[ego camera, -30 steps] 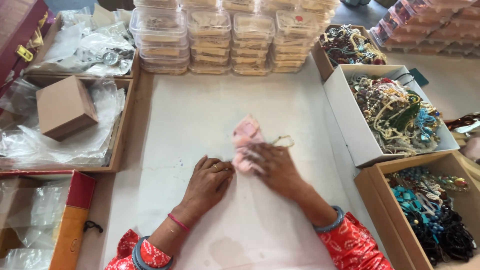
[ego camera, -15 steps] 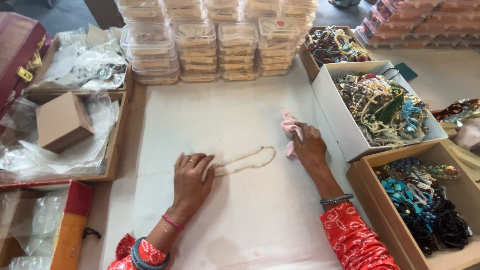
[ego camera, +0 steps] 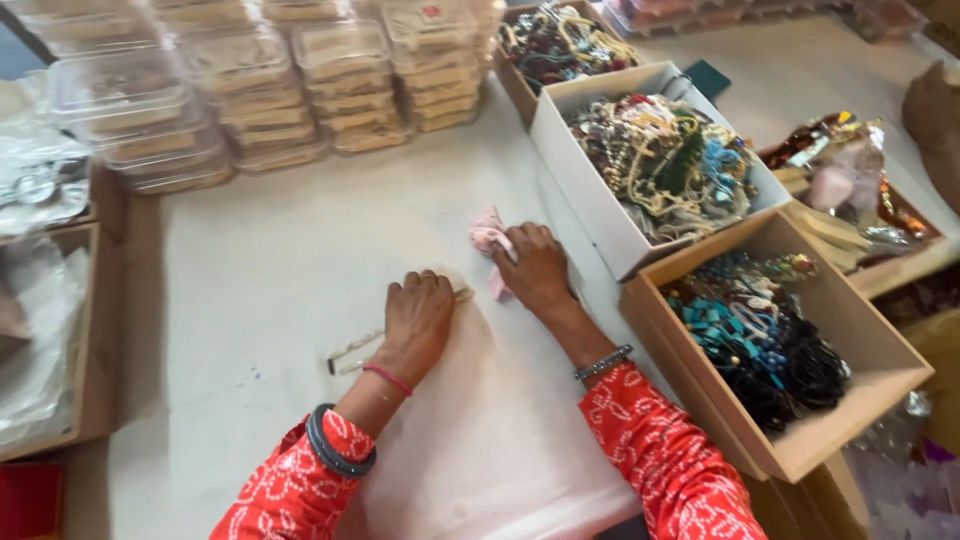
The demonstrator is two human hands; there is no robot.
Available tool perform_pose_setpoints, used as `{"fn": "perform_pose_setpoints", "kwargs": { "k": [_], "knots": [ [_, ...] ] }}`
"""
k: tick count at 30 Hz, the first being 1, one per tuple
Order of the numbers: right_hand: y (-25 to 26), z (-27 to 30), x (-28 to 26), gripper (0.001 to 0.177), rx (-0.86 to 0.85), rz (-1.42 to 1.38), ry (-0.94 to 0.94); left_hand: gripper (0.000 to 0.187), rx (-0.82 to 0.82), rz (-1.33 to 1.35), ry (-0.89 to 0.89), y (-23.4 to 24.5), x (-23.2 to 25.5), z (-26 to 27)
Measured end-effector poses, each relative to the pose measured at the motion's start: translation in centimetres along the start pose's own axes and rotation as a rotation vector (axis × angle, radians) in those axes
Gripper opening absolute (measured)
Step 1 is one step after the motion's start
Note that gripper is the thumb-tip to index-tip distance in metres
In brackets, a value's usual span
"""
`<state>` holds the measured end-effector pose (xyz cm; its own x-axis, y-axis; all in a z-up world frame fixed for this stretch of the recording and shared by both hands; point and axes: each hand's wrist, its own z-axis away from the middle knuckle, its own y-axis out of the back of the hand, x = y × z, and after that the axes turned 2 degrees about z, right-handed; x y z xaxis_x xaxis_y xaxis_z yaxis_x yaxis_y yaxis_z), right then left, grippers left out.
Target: The person cleans a small plastic container with a pink cloth, places it into a small cloth bag, and stacks it with other containers. They then pick up a beaded necklace from a box, wipe it with the cloth, and place it back into the box.
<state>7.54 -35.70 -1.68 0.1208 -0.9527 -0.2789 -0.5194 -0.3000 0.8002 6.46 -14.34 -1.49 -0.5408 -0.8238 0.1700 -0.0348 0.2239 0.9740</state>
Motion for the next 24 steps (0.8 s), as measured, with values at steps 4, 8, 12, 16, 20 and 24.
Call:
{"fn": "perform_pose_setpoints", "kwargs": {
  "k": [4, 8, 12, 16, 20, 24],
  "knots": [
    [0.8, -0.3, -0.8, 0.02, -0.036, -0.068, -0.014, 0.018, -0.08, 0.077, 0.062, 0.4, -1.3, -2.3],
    [0.9, -0.3, -0.6, 0.02, -0.048, -0.097, -0.026, 0.023, 0.014, 0.328, 0.148, 6.3, -1.7, -3.3],
    [0.5, -0.4, -0.4, 0.021, -0.066, -0.086, -0.008, 0.042, 0.289, 0.97, 0.076, 11.9, -1.8, -0.8],
    [0.0, -0.4, 0.0, 0.023, -0.104, -0.046, -0.017, 0.051, 0.367, 1.219, 0.057, 10.4, -4.4, 3.5],
    [0.0, -0.3, -0.1, 0.022, -0.076, -0.064, -0.001, 0.051, 0.198, 0.841, 0.196, 7.9, -6.8, 7.8],
    [1.2, -0.3, -1.4, 0.027, -0.019, -0.195, -0.117, 0.05, 0.191, 0.597, 0.149, 6.1, -6.0, 8.6]
  ]
}}
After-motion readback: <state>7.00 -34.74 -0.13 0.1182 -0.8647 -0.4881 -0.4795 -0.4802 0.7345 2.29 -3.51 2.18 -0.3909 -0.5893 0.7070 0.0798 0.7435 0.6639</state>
